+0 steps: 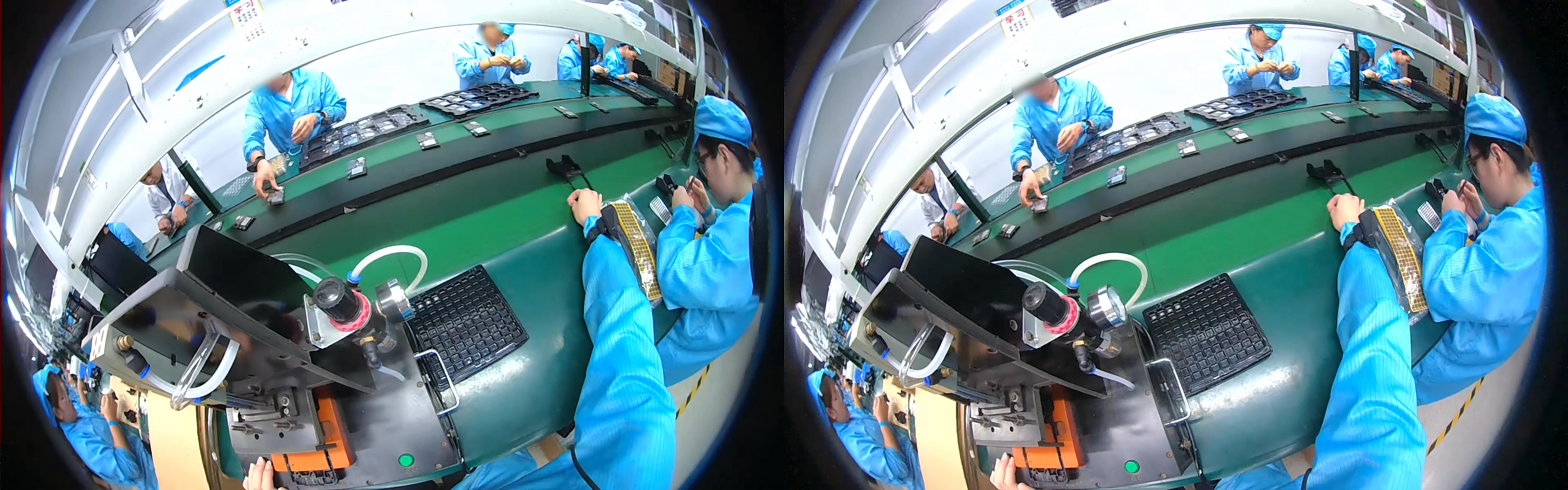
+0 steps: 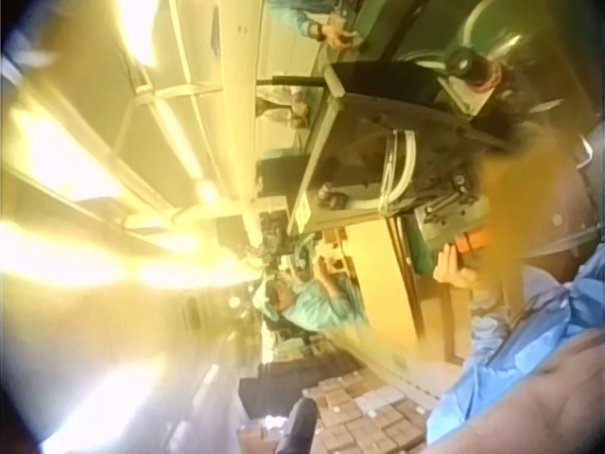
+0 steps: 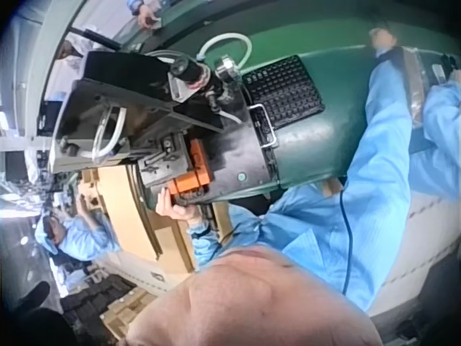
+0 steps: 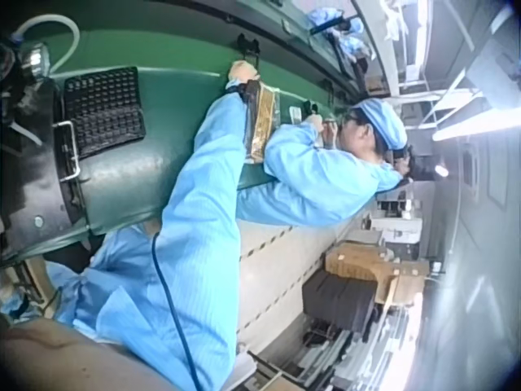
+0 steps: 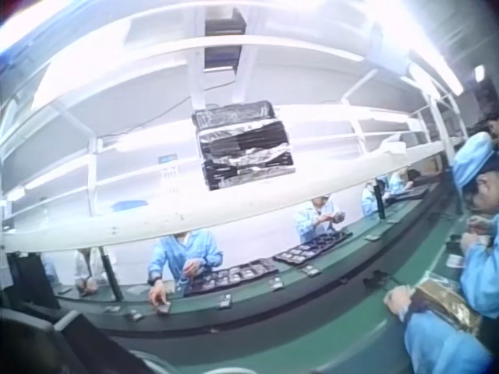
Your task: Operating a pressing machine to assemble plastic electronic housing components and packing them into boxes on an industrial assembly line.
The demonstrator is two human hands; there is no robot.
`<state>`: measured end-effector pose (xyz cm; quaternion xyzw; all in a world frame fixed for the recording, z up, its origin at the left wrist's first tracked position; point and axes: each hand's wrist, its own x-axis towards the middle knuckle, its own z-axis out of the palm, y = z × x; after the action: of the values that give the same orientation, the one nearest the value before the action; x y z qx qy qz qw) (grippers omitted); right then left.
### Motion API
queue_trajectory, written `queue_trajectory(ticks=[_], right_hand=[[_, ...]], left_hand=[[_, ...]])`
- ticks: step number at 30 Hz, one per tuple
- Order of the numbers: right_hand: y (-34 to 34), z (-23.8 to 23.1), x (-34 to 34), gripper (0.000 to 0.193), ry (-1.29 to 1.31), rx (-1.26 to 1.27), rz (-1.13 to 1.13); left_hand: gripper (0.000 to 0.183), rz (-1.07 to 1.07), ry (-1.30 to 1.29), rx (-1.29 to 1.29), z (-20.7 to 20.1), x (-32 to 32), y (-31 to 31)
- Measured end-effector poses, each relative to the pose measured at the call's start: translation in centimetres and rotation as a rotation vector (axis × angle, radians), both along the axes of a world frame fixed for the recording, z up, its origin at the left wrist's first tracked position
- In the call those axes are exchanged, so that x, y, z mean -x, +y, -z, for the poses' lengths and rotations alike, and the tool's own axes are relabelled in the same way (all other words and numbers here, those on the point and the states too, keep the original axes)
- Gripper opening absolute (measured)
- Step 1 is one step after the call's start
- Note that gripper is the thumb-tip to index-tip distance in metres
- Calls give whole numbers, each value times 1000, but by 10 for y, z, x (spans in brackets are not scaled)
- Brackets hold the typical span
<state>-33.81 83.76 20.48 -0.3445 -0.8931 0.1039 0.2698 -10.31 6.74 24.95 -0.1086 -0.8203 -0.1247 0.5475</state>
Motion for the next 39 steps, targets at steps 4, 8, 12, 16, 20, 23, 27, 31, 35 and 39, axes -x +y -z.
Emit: queue_trajectory(ticks=[4, 8, 12, 16, 20, 23, 27, 31, 35, 39], right_hand=[[-41, -24, 10, 12, 134, 269, -359], [-74, -18, 20, 9, 28, 158, -376], [-79, -10, 21, 7, -2, 122, -114], [-60, -1, 28, 8, 136, 0, -61], [-54, -9, 41, 12, -75, 37, 27], [-57, -18, 26, 16, -132, 12, -22], [-15, -6, 14, 19, 221, 123, -320], [-114, -64, -44, 18, 294, 113, -389], [-187, -89, -139, 6, 341, -196, -522], [-238, -77, -224, 8, 232, -450, -495]], left_hand=[[50, -26, 13, -15, -1, 6, 6], [49, -28, -16, -72, -4, 2, 12], [51, 0, -8, -49, 5, 5, 4], [51, -7, -17, -52, 6, -4, 1], [56, -54, -51, -54, 7, -9, 1], [52, -80, -83, -129, 19, -2, -3], [48, 0, -102, -158, 12, 3, 2], [47, -36, -131, -134, 8, -2, 0], [47, -15, -137, -119, 7, -7, -2], [46, -12, -113, -111, 6, -7, -4]])
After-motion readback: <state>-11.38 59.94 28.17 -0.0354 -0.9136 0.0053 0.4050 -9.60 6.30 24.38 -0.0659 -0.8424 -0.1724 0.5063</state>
